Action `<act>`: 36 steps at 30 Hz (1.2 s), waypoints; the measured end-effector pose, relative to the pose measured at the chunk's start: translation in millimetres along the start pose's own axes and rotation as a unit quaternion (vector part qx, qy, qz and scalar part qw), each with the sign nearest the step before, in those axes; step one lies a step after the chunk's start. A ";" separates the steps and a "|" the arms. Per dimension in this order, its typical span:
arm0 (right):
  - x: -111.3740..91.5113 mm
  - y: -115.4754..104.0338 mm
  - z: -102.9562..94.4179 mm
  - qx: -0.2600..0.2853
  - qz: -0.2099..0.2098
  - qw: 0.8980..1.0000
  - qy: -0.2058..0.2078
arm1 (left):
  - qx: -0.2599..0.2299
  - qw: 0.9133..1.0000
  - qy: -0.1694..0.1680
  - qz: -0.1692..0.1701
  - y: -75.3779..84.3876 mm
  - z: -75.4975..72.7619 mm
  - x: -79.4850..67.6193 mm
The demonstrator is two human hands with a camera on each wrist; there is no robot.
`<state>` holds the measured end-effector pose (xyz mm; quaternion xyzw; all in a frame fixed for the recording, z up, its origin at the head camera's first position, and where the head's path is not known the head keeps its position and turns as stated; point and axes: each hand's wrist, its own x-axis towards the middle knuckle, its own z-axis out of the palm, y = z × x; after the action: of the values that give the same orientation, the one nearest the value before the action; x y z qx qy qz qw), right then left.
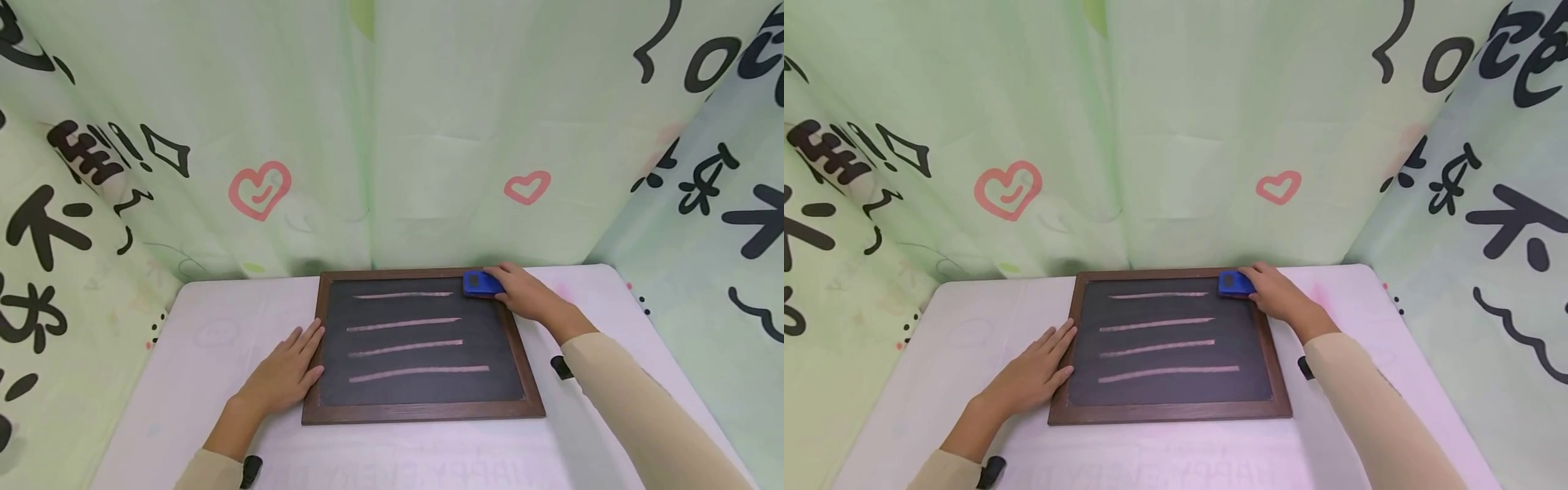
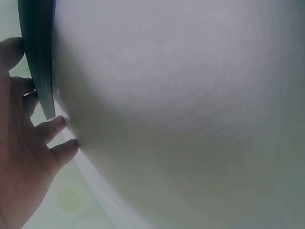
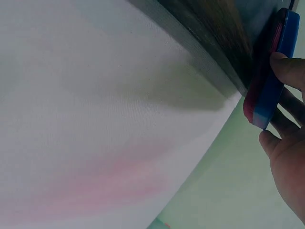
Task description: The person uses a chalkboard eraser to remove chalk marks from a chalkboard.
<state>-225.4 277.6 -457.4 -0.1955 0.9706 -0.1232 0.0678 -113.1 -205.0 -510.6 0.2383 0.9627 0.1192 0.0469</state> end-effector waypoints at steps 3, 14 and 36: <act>3.8 -3.0 2.4 -0.003 -0.004 1.000 -0.001 | -0.003 1.000 -0.001 0.000 -0.3 0.8 0.8; 10.8 -11.4 6.4 -0.017 -0.033 0.999 0.006 | -0.007 1.000 -0.003 -0.003 0.3 -0.2 1.4; 22.9 -31.7 19.0 -0.024 -0.040 0.999 0.008 | -0.014 1.000 -0.006 -0.008 2.6 -2.1 0.7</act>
<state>-231.4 236.2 -469.1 -0.2344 0.9652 -0.1045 0.0503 -112.9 -202.9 -508.0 0.2305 0.9625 0.1308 0.0573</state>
